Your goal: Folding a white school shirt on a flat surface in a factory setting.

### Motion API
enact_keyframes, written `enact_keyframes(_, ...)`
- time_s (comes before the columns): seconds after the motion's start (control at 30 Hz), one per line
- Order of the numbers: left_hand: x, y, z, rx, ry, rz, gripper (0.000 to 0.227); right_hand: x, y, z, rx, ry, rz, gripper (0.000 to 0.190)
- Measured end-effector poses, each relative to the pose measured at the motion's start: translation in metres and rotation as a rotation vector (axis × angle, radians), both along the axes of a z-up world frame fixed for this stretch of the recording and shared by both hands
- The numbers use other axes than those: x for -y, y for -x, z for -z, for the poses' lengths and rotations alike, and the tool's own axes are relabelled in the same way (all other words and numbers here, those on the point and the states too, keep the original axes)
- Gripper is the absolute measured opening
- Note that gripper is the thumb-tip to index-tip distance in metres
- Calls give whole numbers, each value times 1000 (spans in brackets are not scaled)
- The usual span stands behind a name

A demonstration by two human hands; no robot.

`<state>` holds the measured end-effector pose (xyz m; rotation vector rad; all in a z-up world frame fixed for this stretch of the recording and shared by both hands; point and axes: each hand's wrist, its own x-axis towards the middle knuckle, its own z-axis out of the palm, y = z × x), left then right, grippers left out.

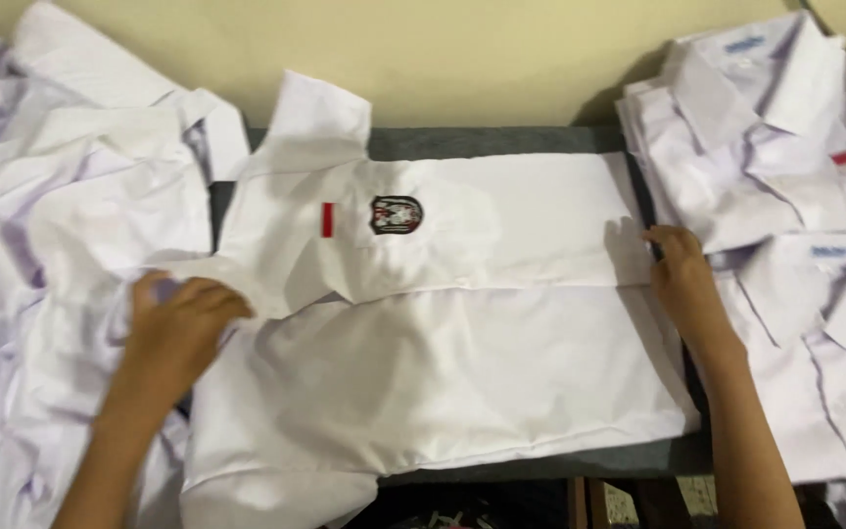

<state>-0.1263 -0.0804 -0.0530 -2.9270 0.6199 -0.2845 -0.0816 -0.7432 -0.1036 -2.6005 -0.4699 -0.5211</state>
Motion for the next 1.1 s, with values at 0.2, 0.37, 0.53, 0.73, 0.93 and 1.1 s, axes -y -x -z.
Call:
enact_keyframes(0.2, -26, 2, -24, -16, 244, -108, 56, -20, 24, -40, -226, -42, 246, 39)
enact_keyframes(0.37, -21, 3, -32, -197, 292, -232, 53, 0, 25, -3, -424, -7, 433, 34)
enact_keyframes(0.53, -32, 2, -24, -51, 305, -155, 48, -31, 31, -20, -602, -214, 548, 58)
enact_keyframes(0.73, -33, 3, -19, 53, 244, -203, 51, -17, 37, -8, -522, -272, 567, 40)
enact_keyframes(0.93, -41, 3, -10, 21, 241, -181, 57, 9, 35, 38, -346, -103, 517, 38)
enact_keyframes(1.1, -35, 3, -6, 240, -18, -98, 52, 2, 41, 19, -275, -43, 444, 26)
